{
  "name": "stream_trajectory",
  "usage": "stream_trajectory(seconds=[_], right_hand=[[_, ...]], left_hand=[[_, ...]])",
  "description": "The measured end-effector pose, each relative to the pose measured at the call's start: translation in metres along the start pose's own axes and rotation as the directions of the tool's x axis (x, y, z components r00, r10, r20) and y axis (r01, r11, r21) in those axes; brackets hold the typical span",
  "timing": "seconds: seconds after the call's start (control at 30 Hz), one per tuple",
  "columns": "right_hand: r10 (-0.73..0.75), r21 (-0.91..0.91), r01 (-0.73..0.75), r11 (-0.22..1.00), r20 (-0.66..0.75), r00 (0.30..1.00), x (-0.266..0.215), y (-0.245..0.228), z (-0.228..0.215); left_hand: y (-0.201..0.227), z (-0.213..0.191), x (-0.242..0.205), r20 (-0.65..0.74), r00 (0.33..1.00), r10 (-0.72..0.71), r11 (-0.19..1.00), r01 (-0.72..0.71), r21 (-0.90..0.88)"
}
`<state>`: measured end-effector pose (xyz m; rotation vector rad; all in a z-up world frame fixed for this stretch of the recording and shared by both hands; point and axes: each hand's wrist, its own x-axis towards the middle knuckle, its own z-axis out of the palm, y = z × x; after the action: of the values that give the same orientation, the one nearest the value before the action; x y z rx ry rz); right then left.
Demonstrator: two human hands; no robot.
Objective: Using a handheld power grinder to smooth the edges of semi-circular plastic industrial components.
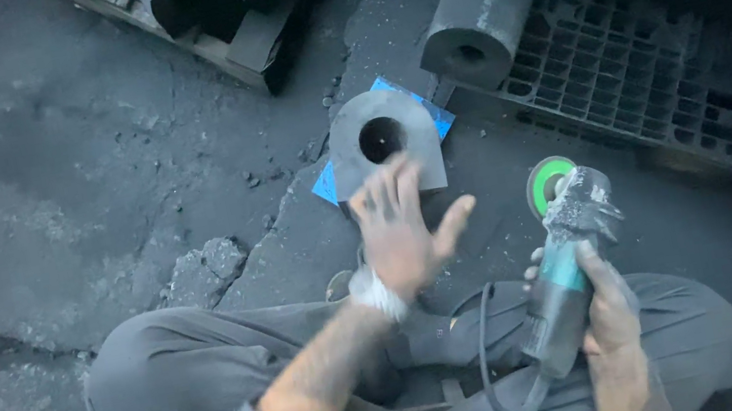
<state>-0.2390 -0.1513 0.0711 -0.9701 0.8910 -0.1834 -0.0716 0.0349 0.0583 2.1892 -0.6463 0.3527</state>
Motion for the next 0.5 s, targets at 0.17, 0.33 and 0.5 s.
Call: stream_trajectory(seconds=[0.17, 0.33, 0.5], right_hand=[[0.062, 0.035, -0.067, 0.997, 0.126, 0.99, -0.008, 0.009, 0.033], [0.02, -0.018, -0.017, 1.0, 0.177, 0.984, -0.016, 0.007, 0.075], [0.072, -0.208, -0.045, 0.977, 0.123, 0.99, -0.01, 0.002, 0.097]], left_hand=[[0.064, -0.029, -0.054, 0.705, 0.528, -0.473, 0.615, 0.771, -0.165], [0.068, -0.035, -0.089, 0.752, 0.563, -0.342, 0.452, 0.8, -0.394], [0.062, -0.043, -0.075, 0.762, 0.576, -0.297, 0.216, 0.818, -0.534]])
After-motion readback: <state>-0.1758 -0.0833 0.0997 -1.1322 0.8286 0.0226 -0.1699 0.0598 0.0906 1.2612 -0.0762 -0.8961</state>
